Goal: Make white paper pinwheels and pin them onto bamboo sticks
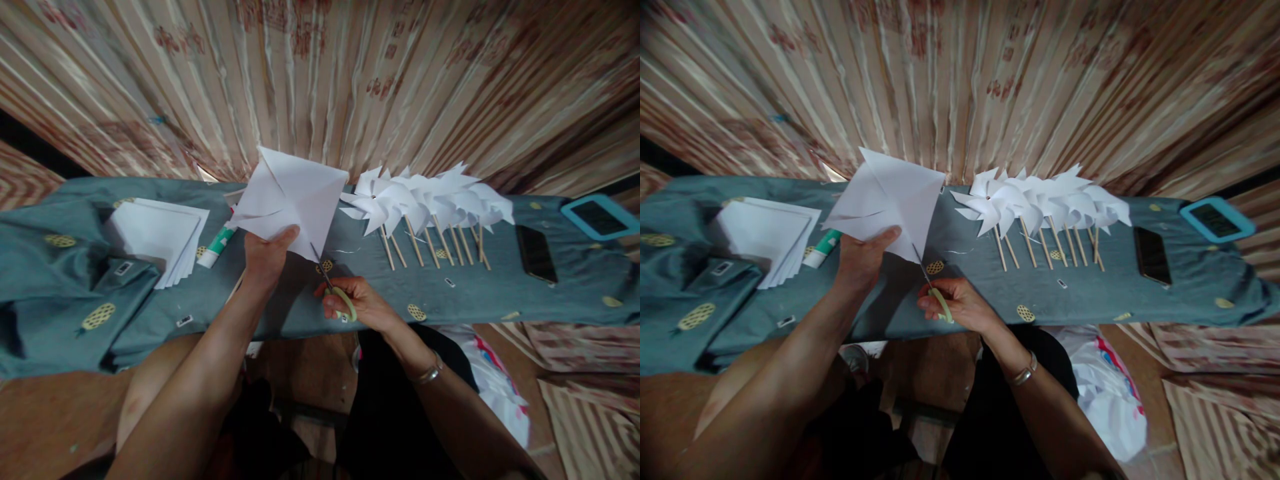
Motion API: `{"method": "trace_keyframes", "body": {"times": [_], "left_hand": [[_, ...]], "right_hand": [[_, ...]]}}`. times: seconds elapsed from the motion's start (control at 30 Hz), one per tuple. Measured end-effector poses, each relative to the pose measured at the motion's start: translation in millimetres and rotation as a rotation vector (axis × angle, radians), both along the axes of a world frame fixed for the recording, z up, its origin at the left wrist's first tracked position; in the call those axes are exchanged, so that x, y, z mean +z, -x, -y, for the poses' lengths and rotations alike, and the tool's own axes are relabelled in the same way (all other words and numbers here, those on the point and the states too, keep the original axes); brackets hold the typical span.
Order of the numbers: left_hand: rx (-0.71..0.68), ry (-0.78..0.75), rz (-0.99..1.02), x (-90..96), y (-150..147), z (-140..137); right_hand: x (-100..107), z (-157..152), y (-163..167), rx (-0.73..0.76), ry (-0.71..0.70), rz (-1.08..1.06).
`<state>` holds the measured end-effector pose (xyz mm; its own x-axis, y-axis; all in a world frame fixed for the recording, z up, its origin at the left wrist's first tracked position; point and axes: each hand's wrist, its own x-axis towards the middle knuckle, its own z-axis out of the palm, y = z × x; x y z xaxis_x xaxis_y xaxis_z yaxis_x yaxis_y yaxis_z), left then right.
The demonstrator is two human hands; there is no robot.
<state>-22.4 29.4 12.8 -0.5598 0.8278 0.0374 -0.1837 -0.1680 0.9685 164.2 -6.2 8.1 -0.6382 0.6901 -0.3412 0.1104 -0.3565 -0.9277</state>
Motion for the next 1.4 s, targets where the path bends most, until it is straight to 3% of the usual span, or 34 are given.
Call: {"method": "trace_keyframes", "body": {"times": [1.4], "left_hand": [[-0.062,0.067,0.029,2.7,-5.4,6.1]], "right_hand": [[2.1,-1.3,1.8,-0.029,-0.031,0.022]]}}
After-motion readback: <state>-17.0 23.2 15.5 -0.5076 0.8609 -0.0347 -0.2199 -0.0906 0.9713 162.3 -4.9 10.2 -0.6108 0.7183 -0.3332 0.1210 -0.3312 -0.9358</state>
